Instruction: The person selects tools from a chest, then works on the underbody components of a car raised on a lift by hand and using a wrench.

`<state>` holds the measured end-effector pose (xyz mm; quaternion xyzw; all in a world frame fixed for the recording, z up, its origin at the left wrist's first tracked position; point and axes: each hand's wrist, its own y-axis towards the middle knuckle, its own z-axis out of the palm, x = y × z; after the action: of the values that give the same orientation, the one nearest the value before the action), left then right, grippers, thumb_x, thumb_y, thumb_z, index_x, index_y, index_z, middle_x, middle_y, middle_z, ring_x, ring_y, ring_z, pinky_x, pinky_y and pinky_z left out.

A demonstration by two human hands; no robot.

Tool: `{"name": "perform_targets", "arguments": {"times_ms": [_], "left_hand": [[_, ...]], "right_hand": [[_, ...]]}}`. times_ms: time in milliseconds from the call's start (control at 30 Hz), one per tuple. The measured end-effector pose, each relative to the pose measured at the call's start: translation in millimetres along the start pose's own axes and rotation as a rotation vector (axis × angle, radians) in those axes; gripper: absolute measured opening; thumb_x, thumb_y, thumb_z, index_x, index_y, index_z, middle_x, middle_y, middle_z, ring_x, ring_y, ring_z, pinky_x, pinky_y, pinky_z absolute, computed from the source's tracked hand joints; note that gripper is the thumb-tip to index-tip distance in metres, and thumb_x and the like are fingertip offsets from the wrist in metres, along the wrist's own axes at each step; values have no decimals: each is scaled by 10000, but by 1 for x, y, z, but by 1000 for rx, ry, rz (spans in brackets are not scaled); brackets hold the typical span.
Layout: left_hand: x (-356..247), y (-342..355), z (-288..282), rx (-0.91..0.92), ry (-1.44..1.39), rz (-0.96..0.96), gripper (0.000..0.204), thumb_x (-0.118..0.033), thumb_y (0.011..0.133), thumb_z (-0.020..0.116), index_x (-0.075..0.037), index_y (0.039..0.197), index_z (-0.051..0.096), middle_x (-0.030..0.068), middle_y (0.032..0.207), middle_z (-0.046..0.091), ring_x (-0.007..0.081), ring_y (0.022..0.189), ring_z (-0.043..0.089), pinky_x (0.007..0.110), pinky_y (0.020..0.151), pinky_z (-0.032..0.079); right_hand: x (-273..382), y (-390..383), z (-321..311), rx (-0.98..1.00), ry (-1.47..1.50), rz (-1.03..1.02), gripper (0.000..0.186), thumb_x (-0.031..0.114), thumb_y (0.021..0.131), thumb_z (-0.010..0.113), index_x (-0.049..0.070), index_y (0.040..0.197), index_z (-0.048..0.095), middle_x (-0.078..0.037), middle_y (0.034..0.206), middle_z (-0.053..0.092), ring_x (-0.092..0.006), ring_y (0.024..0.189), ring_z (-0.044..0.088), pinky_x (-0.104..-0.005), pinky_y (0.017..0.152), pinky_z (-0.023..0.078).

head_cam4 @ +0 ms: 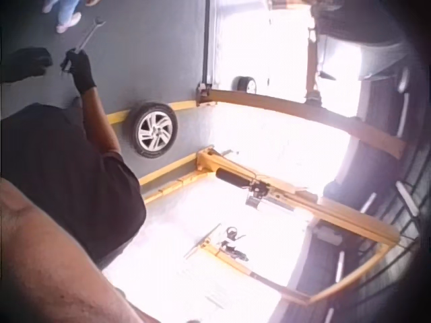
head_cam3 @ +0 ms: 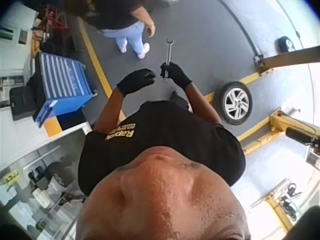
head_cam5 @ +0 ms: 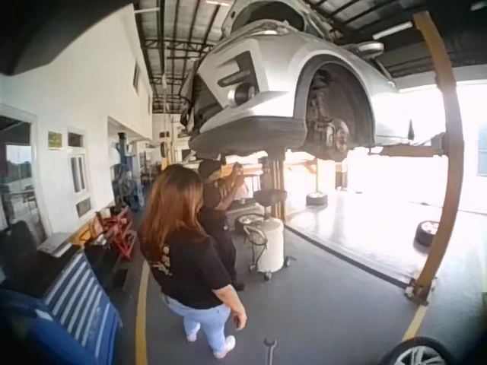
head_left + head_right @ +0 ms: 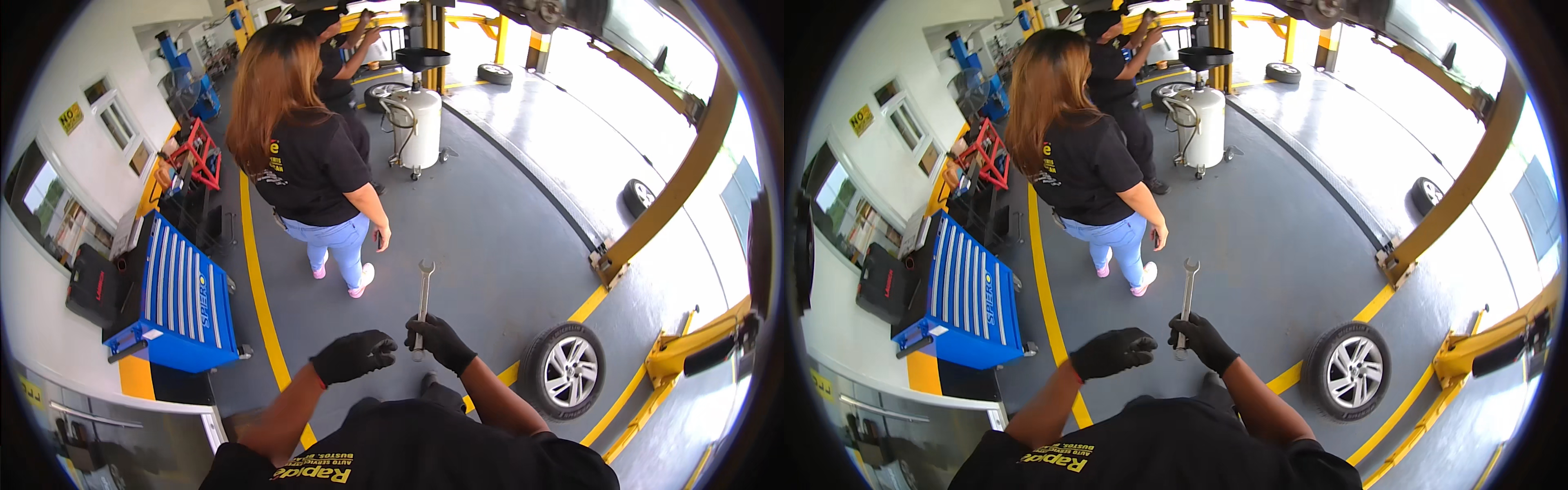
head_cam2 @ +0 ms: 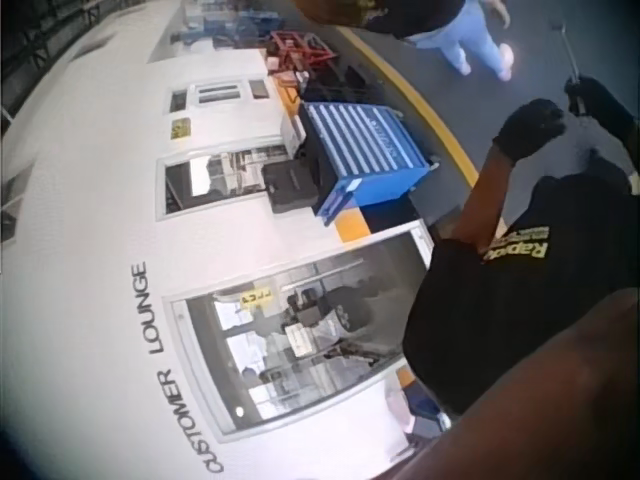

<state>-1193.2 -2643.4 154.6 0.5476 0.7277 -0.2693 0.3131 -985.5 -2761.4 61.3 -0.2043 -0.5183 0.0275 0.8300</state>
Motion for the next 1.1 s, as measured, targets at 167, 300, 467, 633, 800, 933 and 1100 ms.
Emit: {"name": "perform_targets", "arguments": {"times_ms": [167,300,467,633,800,933,1100], "left_hand": [[-142,-16,-174,-286,309,403,243,-114,838,680,-59,1073,651,113,946,687,310,857,685,390,760,546],[-184,-75,-233,-683,741,487,222,-109,832,693,-54,1044,659,118,971,687,292,869,687,386,779,547],[-113,-143,-296,-730,934,277,196,-103,825,710,-47,1008,669,124,1001,687,270,882,690,381,803,547],[-11,-214,-392,-753,966,147,172,-97,817,726,-40,972,679,129,1032,687,247,896,693,376,827,547],[147,-261,-484,-854,760,-10,149,-91,810,743,-33,936,689,135,1063,688,225,910,696,370,851,548],[319,-224,-550,-853,319,-50,184,81,802,665,-9,962,657,145,985,673,276,865,685,337,780,552],[517,-147,-619,-500,77,-233,175,-27,905,623,-40,1075,663,121,1070,677,253,901,685,314,814,559]], "right_hand": [[1,62,-31,108,-344,137,211,211,955,557,13,1023,584,-49,772,596,-142,669,620,-278,618,505],[13,108,34,265,-460,138,227,237,972,531,23,1024,583,-37,753,591,-125,659,609,-275,606,496],[1,233,161,447,-709,238,257,288,994,499,46,1031,579,-34,753,590,-115,653,598,-262,566,478],[-34,339,290,542,-752,260,288,316,1003,478,46,1039,572,-42,754,590,-118,640,597,-260,554,468],[-65,463,405,534,-640,241,286,306,995,507,35,1033,591,-48,730,601,-133,603,601,-291,532,478],[-49,602,491,403,-748,155,268,277,968,527,28,999,619,-70,692,620,-150,563,593,-313,542,484],[-54,864,533,262,-690,85,231,208,922,561,8,990,655,-89,699,652,-209,596,637,-362,567,503]]}}
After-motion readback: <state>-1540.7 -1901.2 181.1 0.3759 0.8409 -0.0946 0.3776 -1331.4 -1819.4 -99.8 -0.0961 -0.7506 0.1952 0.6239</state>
